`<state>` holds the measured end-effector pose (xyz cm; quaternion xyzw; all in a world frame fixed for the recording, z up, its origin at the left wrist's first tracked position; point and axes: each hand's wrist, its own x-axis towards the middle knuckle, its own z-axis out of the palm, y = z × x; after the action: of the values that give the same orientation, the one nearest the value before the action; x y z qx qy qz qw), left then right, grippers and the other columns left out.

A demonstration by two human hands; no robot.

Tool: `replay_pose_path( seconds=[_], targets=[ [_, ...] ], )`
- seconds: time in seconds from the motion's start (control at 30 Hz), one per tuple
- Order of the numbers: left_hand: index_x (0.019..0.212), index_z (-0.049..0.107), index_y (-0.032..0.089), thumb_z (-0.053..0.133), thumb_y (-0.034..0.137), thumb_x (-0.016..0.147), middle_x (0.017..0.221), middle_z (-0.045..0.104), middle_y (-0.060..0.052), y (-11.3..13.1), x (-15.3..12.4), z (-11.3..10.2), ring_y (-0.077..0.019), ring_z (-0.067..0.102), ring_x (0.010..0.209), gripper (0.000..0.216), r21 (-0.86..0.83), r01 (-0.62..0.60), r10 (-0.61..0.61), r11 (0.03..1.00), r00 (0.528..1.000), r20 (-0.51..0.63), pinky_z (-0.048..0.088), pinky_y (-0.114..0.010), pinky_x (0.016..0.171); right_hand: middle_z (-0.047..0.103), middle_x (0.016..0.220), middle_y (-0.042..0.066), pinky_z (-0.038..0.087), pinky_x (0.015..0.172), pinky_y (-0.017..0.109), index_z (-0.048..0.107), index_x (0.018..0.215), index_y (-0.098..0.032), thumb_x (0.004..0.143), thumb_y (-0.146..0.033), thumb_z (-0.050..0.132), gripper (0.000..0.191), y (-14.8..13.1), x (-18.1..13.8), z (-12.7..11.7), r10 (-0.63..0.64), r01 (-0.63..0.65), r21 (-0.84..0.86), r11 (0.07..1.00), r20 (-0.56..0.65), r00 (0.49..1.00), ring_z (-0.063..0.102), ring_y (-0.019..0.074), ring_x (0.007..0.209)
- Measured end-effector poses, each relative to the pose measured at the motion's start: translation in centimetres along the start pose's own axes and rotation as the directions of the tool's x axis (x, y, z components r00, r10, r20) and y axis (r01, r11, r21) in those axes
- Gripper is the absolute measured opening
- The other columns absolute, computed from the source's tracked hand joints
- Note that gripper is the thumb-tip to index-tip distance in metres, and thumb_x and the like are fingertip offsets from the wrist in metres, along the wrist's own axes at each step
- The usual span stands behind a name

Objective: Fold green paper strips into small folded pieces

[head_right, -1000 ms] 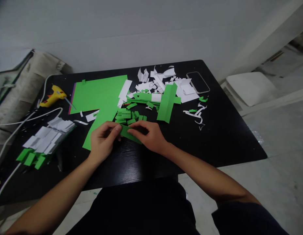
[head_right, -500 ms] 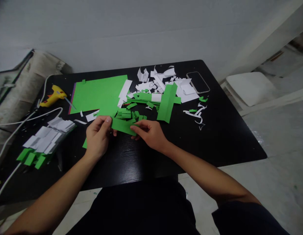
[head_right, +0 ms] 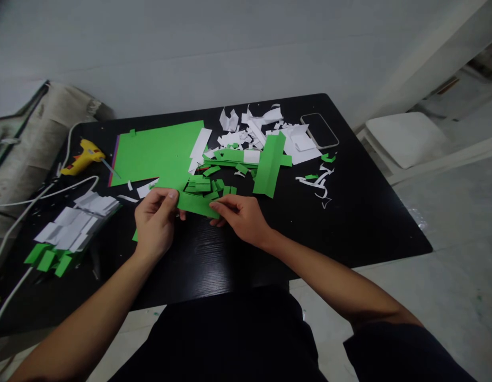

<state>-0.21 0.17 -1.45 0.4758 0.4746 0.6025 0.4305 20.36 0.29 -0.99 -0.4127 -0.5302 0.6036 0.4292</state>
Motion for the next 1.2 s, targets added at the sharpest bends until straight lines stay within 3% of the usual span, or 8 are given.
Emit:
replay_pose_path(
  seconds=[0.3, 0.67, 0.87, 1.1, 1.2],
  targets=[
    [0.081, 0.064, 0.018, 0.079, 0.047, 0.088, 0.058, 0.057, 0.005, 0.69, -0.23, 0.45, -0.0082, 0.055, 0.045, 0.034, 0.049, 0.035, -0.033, 0.998, 0.999, -0.026, 0.043, -0.02, 0.046, 0.076, 0.072, 0.005, 0.065, 0.064, 0.029, 0.078, 0.089, -0.014, 0.088, -0.055, 0.077, 0.041, -0.02, 0.09, -0.02, -0.003, 0.002, 0.024, 1.0, 0.013, 1.0, 0.077, 0.0179, 0.067],
    [0.087, 0.069, 0.018, 0.078, 0.044, 0.089, 0.062, 0.06, 0.003, 0.79, 0.07, 0.42, -0.0097, 0.057, 0.048, 0.028, 0.083, 0.019, -0.017, 0.996, 1.0, -0.021, 0.045, -0.022, 0.047, 0.076, 0.072, 0.005, 0.065, 0.063, 0.028, 0.079, 0.086, -0.015, 0.084, -0.057, 0.079, 0.043, 0.0, 0.08, 0.04, 0.016, -0.016, 0.022, 1.0, -0.003, 1.0, 0.076, 0.0176, 0.065],
    [0.085, 0.071, 0.019, 0.08, 0.038, 0.087, 0.068, 0.06, 0.003, 0.63, 0.05, 0.36, -0.0086, 0.055, 0.05, 0.021, 0.078, 0.012, -0.005, 0.997, 0.997, -0.08, 0.048, -0.02, 0.046, 0.077, 0.072, 0.006, 0.066, 0.063, 0.028, 0.079, 0.088, -0.014, 0.084, -0.057, 0.079, 0.043, 0.23, 0.01, 0.16, 0.011, -0.011, 0.016, 1.0, 0.0, 1.0, 0.076, 0.0173, 0.064],
    [0.088, 0.069, 0.018, 0.068, 0.047, 0.096, 0.065, 0.066, 0.0, 0.4, 0.18, 0.05, -0.0121, 0.061, 0.055, 0.03, 0.052, 0.075, -0.076, 0.996, 0.997, 0.028, 0.05, -0.024, 0.057, 0.077, 0.072, 0.005, 0.067, 0.062, 0.029, 0.076, 0.084, -0.015, 0.083, -0.057, 0.08, 0.042, 0.2, 0.19, -0.11, 0.008, -0.006, 0.037, 0.999, -0.052, 0.999, 0.077, 0.0184, 0.064],
    [0.087, 0.066, 0.018, 0.07, 0.043, 0.094, 0.067, 0.068, -0.001, 0.35, 0.15, 0.13, -0.0121, 0.061, 0.056, 0.026, 0.008, 0.116, -0.116, 0.993, 0.992, 0.058, 0.05, -0.024, 0.058, 0.076, 0.071, 0.005, 0.067, 0.062, 0.03, 0.075, 0.084, -0.016, 0.083, -0.056, 0.08, 0.041, 0.19, 0.33, -0.19, 0.019, -0.015, 0.051, 0.999, -0.077, 0.997, 0.078, 0.0198, 0.066]
  ],
)
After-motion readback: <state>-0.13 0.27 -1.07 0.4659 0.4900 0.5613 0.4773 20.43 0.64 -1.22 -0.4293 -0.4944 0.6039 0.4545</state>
